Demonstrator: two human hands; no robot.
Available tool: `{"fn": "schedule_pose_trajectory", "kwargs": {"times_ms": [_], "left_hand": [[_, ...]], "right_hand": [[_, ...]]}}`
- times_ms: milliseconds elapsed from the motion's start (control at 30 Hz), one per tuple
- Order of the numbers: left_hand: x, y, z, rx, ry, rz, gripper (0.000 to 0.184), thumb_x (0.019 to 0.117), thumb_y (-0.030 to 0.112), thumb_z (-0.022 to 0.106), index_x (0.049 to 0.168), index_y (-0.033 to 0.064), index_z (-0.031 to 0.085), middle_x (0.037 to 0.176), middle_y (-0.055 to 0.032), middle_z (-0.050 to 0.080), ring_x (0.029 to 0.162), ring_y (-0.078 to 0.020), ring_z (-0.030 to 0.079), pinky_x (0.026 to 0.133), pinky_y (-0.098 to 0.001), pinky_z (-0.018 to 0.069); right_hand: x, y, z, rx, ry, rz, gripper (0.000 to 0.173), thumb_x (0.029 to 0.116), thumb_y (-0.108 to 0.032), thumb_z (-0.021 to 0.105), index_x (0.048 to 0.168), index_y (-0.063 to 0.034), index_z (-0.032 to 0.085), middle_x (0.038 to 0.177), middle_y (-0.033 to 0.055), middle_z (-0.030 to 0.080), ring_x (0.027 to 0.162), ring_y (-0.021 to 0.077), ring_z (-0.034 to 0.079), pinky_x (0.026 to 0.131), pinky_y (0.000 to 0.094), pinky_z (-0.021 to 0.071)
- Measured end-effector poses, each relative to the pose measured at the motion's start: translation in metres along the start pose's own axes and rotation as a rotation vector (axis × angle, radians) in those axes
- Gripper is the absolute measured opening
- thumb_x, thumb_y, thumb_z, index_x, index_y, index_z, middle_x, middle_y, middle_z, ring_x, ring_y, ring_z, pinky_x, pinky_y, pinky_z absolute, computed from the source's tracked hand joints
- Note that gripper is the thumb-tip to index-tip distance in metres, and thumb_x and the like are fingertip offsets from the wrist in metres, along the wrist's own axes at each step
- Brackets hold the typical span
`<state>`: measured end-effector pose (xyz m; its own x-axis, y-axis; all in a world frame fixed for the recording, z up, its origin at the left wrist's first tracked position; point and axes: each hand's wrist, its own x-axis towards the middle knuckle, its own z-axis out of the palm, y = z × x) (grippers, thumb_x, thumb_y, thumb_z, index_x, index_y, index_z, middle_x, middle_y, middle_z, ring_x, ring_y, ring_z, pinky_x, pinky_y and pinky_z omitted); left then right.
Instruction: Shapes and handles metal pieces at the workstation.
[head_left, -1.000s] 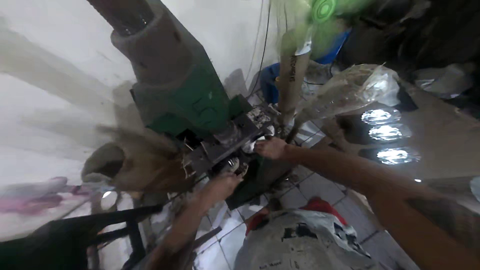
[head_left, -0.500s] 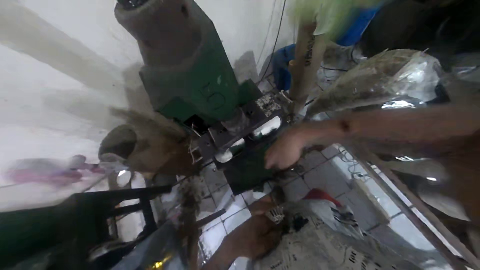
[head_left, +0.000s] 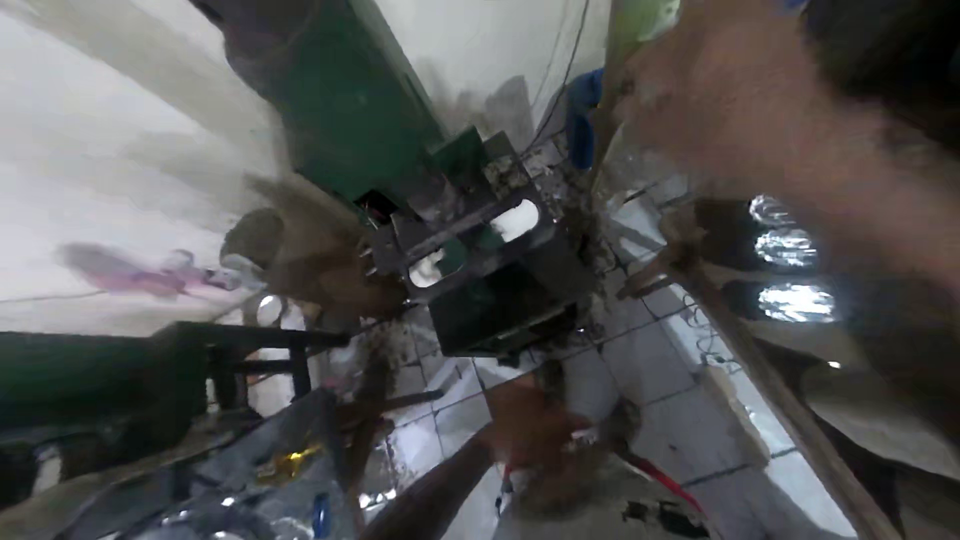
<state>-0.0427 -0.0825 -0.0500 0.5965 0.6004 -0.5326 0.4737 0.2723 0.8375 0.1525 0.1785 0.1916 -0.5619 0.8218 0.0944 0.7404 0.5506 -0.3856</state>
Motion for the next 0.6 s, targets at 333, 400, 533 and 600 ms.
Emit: {"fn": "schedule_pose_trajectory", "kwargs": {"times_ms": [333, 400, 533, 600], "left_hand": [[-0.095, -0.024, 0.041, -0.821, 0.044, 0.302, 0.098, 0.0757, 0.058, 0.081, 0.150, 0.0073, 0.041, 0.133, 0.0020, 0.064, 0.118, -0.0034, 0.061, 0.099, -0.0259, 0.0511], [-0.109, -0.039, 0.047, -0.876, 0.105, 0.380, 0.095, 0.0798, 0.054, 0.079, 0.154, 0.0103, 0.038, 0.140, 0.0020, 0.060, 0.127, -0.0069, 0.057, 0.106, -0.0302, 0.0484], [-0.125, -0.045, 0.042, -0.906, 0.133, 0.418, 0.100, 0.0799, 0.048, 0.082, 0.158, 0.0134, 0.029, 0.147, 0.0038, 0.055, 0.130, -0.0063, 0.055, 0.107, -0.0292, 0.0477], [-0.129, -0.035, 0.036, -0.868, 0.181, 0.315, 0.102, 0.0778, 0.049, 0.083, 0.156, 0.0087, 0.031, 0.138, 0.0051, 0.060, 0.118, -0.0013, 0.060, 0.098, -0.0239, 0.0517]], "right_hand": [[0.077, -0.124, 0.327, -0.246, -0.705, -0.791, 0.047, 0.0989, -0.044, 0.063, 0.094, 0.0007, 0.076, 0.092, 0.0171, 0.074, 0.101, 0.0393, 0.068, 0.121, 0.0718, 0.0089], [0.091, -0.130, 0.338, -0.342, -0.784, -0.766, 0.056, 0.0893, -0.056, 0.071, 0.097, -0.0004, 0.077, 0.094, 0.0165, 0.074, 0.101, 0.0394, 0.068, 0.120, 0.0732, 0.0103], [0.078, -0.132, 0.269, -0.238, -0.712, -0.831, 0.051, 0.0966, -0.048, 0.066, 0.089, 0.0012, 0.075, 0.086, 0.0178, 0.072, 0.094, 0.0405, 0.067, 0.117, 0.0740, 0.0175], [0.052, -0.140, 0.161, -0.226, -0.786, -0.706, 0.043, 0.1012, -0.037, 0.064, 0.096, 0.0049, 0.073, 0.094, 0.0203, 0.071, 0.101, 0.0379, 0.067, 0.117, 0.0616, 0.0301]]}}
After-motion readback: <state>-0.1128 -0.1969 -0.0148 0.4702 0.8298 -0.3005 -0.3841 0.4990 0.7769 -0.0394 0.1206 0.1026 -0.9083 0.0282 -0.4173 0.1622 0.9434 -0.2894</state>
